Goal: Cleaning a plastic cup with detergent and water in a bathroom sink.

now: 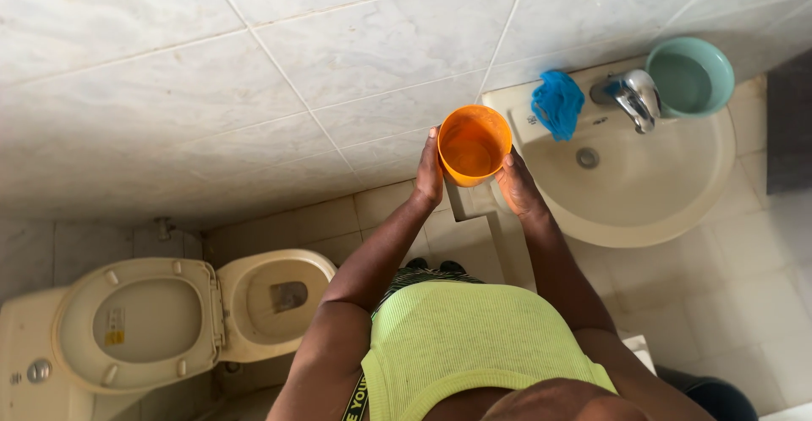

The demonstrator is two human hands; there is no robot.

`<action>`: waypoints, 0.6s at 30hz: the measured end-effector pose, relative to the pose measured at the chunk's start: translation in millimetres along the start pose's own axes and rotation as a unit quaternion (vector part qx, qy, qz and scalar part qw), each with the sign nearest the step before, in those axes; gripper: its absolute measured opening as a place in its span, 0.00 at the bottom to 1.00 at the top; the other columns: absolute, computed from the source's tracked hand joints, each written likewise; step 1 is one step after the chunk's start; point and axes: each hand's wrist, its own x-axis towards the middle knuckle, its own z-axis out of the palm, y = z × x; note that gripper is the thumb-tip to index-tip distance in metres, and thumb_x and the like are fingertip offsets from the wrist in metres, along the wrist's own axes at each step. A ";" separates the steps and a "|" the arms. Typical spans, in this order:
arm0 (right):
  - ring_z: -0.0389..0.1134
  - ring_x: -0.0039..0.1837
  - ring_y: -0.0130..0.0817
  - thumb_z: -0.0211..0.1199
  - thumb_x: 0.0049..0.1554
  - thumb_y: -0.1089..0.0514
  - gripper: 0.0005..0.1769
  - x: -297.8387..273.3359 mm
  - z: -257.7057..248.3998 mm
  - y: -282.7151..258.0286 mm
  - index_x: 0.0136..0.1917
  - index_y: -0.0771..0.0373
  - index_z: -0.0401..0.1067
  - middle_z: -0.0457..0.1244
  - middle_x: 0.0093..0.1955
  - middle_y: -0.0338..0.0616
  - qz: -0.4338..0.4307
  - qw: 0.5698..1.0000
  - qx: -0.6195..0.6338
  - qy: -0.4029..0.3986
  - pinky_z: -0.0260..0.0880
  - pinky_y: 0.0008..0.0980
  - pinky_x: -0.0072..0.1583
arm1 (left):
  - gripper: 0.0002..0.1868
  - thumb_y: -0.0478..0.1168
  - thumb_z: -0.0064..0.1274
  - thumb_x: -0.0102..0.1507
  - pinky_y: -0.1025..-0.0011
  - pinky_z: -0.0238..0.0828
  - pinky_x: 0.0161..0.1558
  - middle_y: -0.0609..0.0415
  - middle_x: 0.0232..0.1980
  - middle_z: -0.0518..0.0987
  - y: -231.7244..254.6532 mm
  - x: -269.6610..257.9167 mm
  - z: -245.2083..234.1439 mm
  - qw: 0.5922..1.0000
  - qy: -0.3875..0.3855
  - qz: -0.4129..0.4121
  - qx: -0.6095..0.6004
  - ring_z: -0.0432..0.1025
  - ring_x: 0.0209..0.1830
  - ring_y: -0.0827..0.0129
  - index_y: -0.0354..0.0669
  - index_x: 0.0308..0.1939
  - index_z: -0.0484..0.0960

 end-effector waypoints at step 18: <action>0.45 0.85 0.39 0.57 0.62 0.29 0.52 -43.9 9.0 12.5 0.83 0.66 0.48 0.48 0.84 0.46 -0.028 0.998 0.009 0.063 0.42 0.42 0.82 | 0.38 0.64 0.28 0.73 0.63 0.52 0.74 0.46 0.73 0.69 -13.4 -12.4 1.5 0.997 -0.072 -0.032 0.019 0.61 0.74 0.61 0.37 0.74 0.66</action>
